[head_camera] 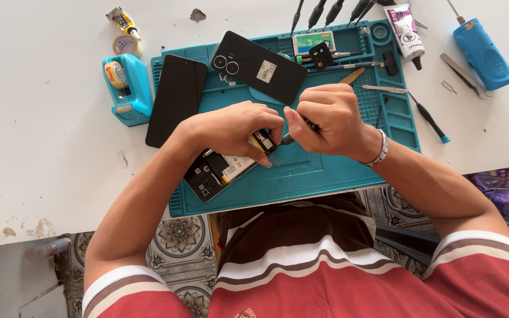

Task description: The person works on a disassembled smartphone on a teal repair mat, prying at the battery area with a small tool, then brushing the battery and interior with a toothbrush. They then lift the phone, press components together, and separate the back cover from the body while handling the battery and internal parts.

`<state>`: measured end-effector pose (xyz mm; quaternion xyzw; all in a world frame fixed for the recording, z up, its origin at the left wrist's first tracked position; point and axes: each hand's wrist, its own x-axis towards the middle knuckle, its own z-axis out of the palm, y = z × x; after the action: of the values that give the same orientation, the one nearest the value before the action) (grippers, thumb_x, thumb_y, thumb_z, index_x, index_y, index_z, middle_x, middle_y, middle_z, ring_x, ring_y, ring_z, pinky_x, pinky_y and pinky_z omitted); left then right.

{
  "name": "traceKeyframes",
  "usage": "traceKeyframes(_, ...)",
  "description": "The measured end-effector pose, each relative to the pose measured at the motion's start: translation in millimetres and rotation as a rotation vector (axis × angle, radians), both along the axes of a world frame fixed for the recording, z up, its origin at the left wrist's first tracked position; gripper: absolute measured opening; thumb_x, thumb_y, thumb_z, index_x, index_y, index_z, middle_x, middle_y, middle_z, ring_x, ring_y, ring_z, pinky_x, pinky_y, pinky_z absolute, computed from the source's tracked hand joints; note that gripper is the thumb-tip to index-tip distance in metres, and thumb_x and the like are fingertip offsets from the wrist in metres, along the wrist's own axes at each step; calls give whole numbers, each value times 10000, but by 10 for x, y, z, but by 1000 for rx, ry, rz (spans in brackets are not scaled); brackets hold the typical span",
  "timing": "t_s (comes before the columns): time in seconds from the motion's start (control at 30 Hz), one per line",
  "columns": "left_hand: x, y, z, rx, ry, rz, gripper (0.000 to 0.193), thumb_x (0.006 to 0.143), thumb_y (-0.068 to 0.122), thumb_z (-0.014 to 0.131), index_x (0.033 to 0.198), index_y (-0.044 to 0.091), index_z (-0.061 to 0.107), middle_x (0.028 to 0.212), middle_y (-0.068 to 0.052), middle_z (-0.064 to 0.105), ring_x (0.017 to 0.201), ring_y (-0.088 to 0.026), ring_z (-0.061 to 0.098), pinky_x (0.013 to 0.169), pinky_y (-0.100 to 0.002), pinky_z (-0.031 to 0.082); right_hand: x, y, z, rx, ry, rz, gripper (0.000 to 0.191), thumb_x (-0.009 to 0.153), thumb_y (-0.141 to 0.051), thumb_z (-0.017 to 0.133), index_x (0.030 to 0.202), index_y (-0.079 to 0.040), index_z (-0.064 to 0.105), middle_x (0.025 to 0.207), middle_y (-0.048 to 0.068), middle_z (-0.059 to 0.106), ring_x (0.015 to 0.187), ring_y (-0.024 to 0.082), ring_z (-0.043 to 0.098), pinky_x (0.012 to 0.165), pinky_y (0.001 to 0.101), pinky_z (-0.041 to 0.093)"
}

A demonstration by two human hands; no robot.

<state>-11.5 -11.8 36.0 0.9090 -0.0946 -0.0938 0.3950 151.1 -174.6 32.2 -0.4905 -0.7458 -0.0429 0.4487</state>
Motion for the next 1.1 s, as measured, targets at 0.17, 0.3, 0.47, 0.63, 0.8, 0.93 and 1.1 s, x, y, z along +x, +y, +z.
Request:
traceKeyframes(0.17,6,9,-32,8,-13,3,395,677,281,921,939,97,691,941,-60,694,921,-249,675,803,-393,537,-28,4,10,-2,-34,11,436,925,-32,710,558,-44,476,526,66,456,433,187,409,442,326,295)
traceKeyframes(0.3,10,8,-55,-11,-45,-12,411,679,281,919,949,73,690,947,-57,698,922,-248,677,819,-391,542,-33,13,6,-20,-51,39,430,940,-59,706,566,-54,495,534,61,485,437,174,439,442,309,321)
traceKeyframes(0.47,15,-9,-56,43,17,26,389,670,290,921,936,88,722,935,-51,697,921,-239,678,829,-387,542,-44,10,10,-15,-85,61,439,940,-68,715,559,-68,497,521,48,479,432,172,447,446,313,334)
traceKeyframes(0.63,14,-9,-31,27,-19,14,413,663,284,917,955,66,722,947,-60,694,931,-254,675,837,-396,532,-72,4,37,18,-121,74,407,926,-71,728,572,-66,528,522,42,485,435,171,463,444,315,344)
traceKeyframes(0.8,14,-7,-6,33,-37,-5,433,673,287,915,960,40,705,926,-79,682,926,-276,667,815,-415,524,-95,-7,60,37,-163,87,416,912,-75,756,578,-64,507,557,59,505,476,191,510,463,316,381)
traceKeyframes(0.93,23,-15,2,40,7,5,419,670,294,917,925,41,699,898,-77,676,906,-268,670,795,-408,531,-100,-17,64,55,-161,106,403,891,-63,760,576,-74,508,568,54,526,486,188,527,462,318,382)
traceKeyframes(1.1,11,-9,1,13,-16,3,412,672,292,915,921,48,697,899,-73,673,888,-270,670,782,-411,529,-91,-4,67,70,-143,121,410,875,-38,757,561,-80,496,567,50,537,479,177,524,449,315,376)
